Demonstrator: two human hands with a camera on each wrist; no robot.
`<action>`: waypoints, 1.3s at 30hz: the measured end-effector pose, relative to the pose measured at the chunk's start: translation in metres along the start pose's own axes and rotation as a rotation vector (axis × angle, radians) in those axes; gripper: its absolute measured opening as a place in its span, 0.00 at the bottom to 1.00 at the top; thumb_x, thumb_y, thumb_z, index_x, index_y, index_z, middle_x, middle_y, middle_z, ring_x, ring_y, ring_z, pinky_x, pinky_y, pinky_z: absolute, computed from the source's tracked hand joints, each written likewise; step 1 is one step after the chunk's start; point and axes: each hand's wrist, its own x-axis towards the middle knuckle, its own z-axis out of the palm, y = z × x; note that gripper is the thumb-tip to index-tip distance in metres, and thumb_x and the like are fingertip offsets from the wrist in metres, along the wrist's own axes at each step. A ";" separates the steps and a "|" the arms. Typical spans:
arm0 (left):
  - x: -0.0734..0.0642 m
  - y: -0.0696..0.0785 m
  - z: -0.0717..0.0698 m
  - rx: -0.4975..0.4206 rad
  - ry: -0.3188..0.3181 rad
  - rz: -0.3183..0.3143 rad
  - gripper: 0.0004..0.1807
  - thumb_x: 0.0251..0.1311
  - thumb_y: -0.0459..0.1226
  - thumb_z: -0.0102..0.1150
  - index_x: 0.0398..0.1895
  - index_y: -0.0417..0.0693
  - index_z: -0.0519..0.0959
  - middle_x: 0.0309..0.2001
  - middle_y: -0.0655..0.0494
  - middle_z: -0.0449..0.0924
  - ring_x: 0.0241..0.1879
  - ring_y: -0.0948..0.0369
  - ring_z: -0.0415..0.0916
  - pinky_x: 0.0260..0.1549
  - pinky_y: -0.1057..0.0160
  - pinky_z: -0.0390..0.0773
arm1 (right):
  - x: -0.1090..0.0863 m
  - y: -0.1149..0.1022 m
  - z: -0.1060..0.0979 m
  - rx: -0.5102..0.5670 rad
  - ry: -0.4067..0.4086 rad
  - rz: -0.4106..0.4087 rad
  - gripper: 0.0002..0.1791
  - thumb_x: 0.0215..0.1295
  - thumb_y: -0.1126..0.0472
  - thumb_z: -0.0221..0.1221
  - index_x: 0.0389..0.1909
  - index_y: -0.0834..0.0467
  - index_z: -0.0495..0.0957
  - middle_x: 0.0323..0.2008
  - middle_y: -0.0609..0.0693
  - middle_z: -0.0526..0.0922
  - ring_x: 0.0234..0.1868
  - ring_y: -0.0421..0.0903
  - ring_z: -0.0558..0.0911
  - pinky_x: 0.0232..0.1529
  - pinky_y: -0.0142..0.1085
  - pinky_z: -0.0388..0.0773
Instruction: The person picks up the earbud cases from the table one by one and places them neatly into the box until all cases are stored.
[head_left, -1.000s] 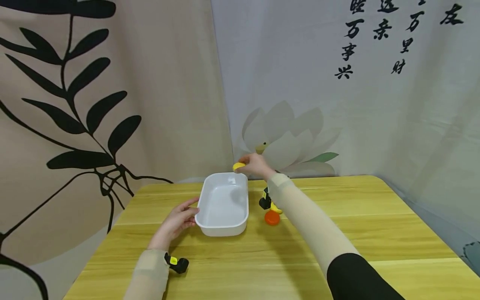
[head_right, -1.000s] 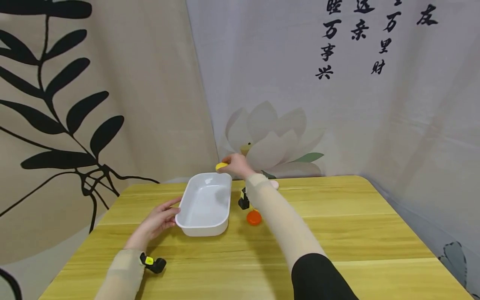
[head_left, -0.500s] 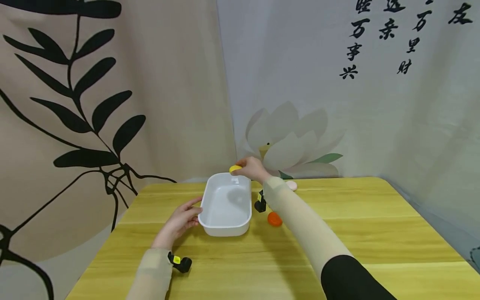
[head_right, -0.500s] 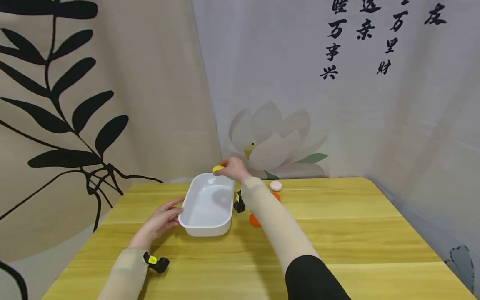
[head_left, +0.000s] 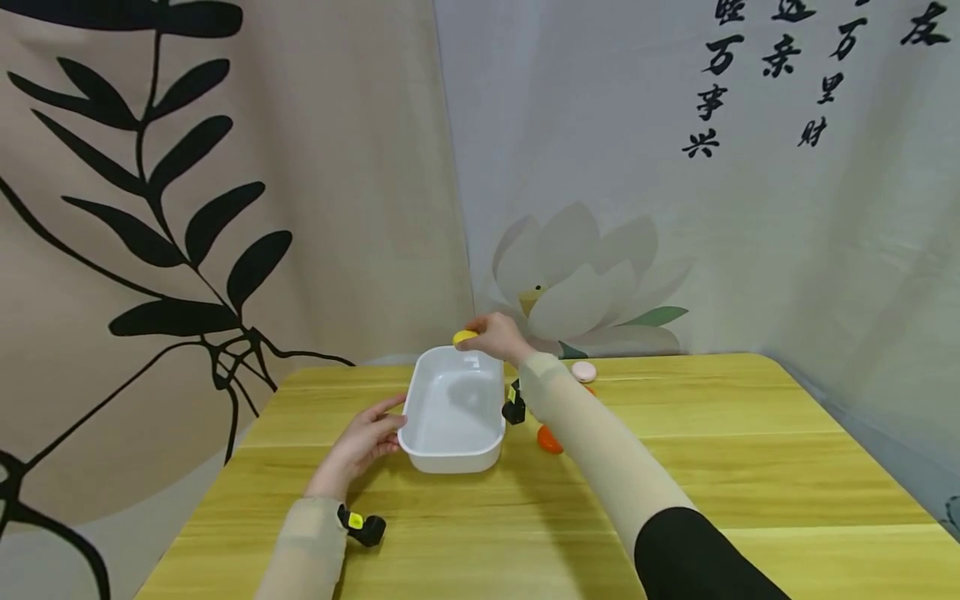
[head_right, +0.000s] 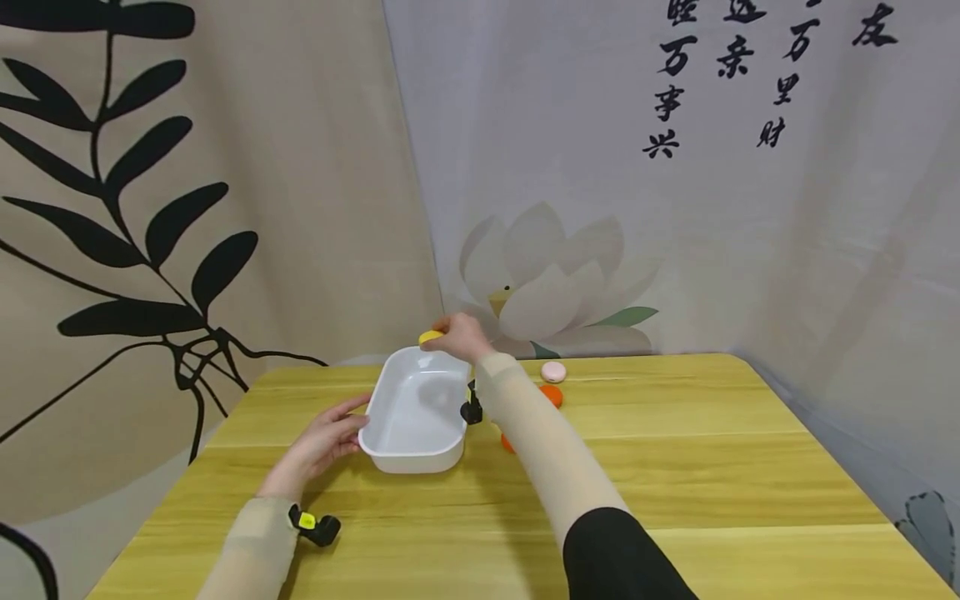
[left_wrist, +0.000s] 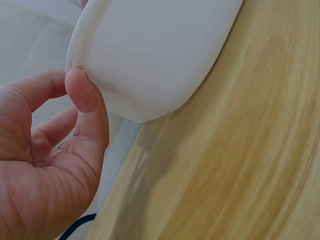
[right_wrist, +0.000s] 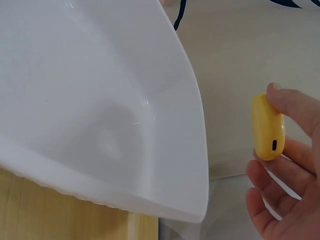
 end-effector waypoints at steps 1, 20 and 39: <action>0.000 -0.001 0.000 -0.006 0.001 -0.001 0.32 0.67 0.32 0.55 0.73 0.40 0.58 0.37 0.52 0.80 0.25 0.63 0.74 0.25 0.70 0.77 | 0.000 0.001 0.001 0.003 -0.001 0.006 0.26 0.58 0.53 0.69 0.55 0.61 0.79 0.49 0.53 0.81 0.46 0.49 0.79 0.46 0.37 0.80; 0.000 0.000 0.001 0.000 0.009 -0.008 0.32 0.67 0.32 0.55 0.73 0.41 0.59 0.36 0.51 0.79 0.25 0.63 0.74 0.25 0.71 0.77 | 0.009 0.002 0.032 0.064 0.090 -0.063 0.25 0.54 0.53 0.70 0.52 0.61 0.81 0.45 0.51 0.84 0.45 0.46 0.80 0.49 0.36 0.77; 0.001 -0.001 0.000 -0.014 0.021 -0.009 0.31 0.66 0.30 0.54 0.72 0.41 0.61 0.36 0.51 0.79 0.25 0.62 0.74 0.24 0.70 0.77 | 0.009 -0.002 0.056 0.146 0.149 0.059 0.23 0.55 0.53 0.70 0.51 0.60 0.81 0.46 0.51 0.83 0.44 0.47 0.79 0.47 0.37 0.77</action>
